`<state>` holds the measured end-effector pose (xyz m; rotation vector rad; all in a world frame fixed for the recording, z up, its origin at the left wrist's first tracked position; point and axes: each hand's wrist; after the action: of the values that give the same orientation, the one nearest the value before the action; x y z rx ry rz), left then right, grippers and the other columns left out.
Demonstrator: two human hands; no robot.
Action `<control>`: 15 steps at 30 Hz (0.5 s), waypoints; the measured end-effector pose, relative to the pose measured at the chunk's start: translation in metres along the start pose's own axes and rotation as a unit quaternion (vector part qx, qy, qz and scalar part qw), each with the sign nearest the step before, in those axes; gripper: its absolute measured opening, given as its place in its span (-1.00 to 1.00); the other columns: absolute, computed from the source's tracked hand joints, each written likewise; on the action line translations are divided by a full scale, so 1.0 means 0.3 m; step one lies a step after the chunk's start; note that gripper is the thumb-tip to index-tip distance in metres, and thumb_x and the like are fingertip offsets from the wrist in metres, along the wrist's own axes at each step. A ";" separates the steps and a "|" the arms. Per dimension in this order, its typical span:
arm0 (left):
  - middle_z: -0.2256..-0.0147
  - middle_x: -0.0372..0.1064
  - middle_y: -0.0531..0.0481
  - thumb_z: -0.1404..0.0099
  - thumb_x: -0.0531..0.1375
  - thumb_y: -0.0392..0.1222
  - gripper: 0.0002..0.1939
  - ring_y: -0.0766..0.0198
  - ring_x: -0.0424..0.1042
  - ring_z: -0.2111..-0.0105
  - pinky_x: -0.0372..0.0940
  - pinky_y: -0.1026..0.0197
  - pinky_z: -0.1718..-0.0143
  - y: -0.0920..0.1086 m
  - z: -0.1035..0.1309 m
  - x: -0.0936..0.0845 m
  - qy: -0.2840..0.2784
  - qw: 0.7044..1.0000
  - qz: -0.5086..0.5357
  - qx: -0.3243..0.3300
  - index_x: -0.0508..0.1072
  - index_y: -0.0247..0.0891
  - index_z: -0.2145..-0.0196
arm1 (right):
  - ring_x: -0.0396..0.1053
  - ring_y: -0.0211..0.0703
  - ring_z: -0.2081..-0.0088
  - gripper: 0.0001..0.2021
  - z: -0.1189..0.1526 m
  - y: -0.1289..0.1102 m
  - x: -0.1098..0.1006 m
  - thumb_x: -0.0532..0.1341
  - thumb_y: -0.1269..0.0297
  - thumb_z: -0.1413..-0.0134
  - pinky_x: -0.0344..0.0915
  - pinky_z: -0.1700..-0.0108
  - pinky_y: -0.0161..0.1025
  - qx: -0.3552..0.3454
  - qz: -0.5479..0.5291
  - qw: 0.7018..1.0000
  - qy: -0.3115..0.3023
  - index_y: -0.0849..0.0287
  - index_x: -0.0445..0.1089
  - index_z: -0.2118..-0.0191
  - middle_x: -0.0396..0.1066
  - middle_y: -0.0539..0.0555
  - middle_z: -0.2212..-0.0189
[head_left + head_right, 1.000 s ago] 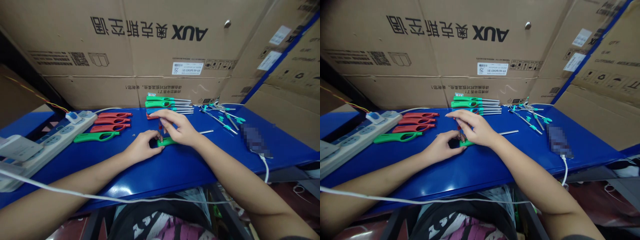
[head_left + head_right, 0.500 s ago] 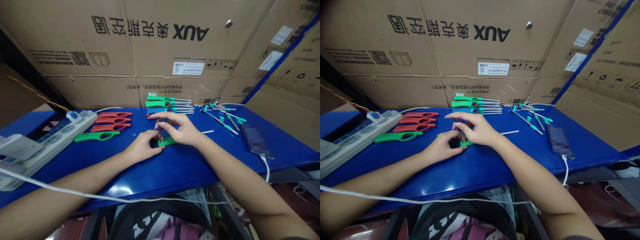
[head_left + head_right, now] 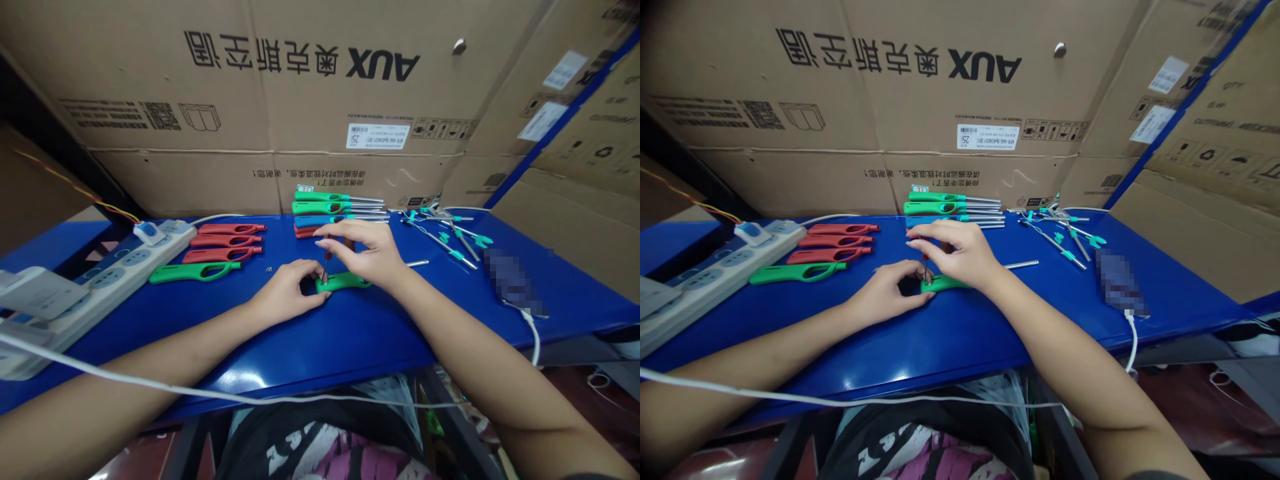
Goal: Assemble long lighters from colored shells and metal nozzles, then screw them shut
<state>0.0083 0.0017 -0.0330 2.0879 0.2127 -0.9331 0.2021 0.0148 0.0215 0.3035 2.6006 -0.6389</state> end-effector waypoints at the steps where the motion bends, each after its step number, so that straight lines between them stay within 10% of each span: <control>1: 0.28 0.52 0.04 -0.19 0.30 -0.20 -0.88 0.19 0.49 0.24 0.37 0.15 0.12 -0.001 0.000 0.001 0.001 1.000 0.000 0.000 0.45 -0.20 0.30 | 0.53 -0.22 0.32 -0.86 0.000 0.003 -0.002 0.31 0.24 -0.20 0.44 0.22 -0.30 -0.024 0.024 0.999 0.010 0.19 0.58 0.23 0.62 0.08 0.32; 8: 0.28 0.52 0.03 -0.19 0.30 -0.21 -0.89 0.19 0.50 0.25 0.38 0.15 0.13 0.001 0.000 0.003 0.002 1.000 0.010 -0.004 0.45 -0.21 0.31 | 0.53 -0.22 0.16 -0.70 -0.002 -0.011 0.002 0.05 0.26 -0.39 0.46 0.11 -0.24 0.007 -0.033 0.996 -0.080 0.14 0.47 -0.06 0.57 0.10 0.11; 15: 0.30 0.51 0.04 -0.18 0.30 -0.21 -0.88 0.19 0.49 0.26 0.38 0.15 0.13 -0.005 0.000 0.003 0.006 1.000 0.008 0.002 0.45 -0.20 0.30 | 0.49 -0.23 0.32 -0.81 0.011 0.011 0.009 0.25 0.15 -0.25 0.42 0.19 -0.28 -0.046 0.064 0.996 -0.028 0.16 0.51 0.21 0.58 0.09 0.25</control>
<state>0.0082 0.0025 -0.0346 2.0957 0.2000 -0.9115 0.2020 0.0162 0.0163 0.4140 2.5237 -0.4741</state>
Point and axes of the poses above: each hand's wrist, its own z-axis away from the middle knuckle, its own x-axis out of the palm, y = z × x
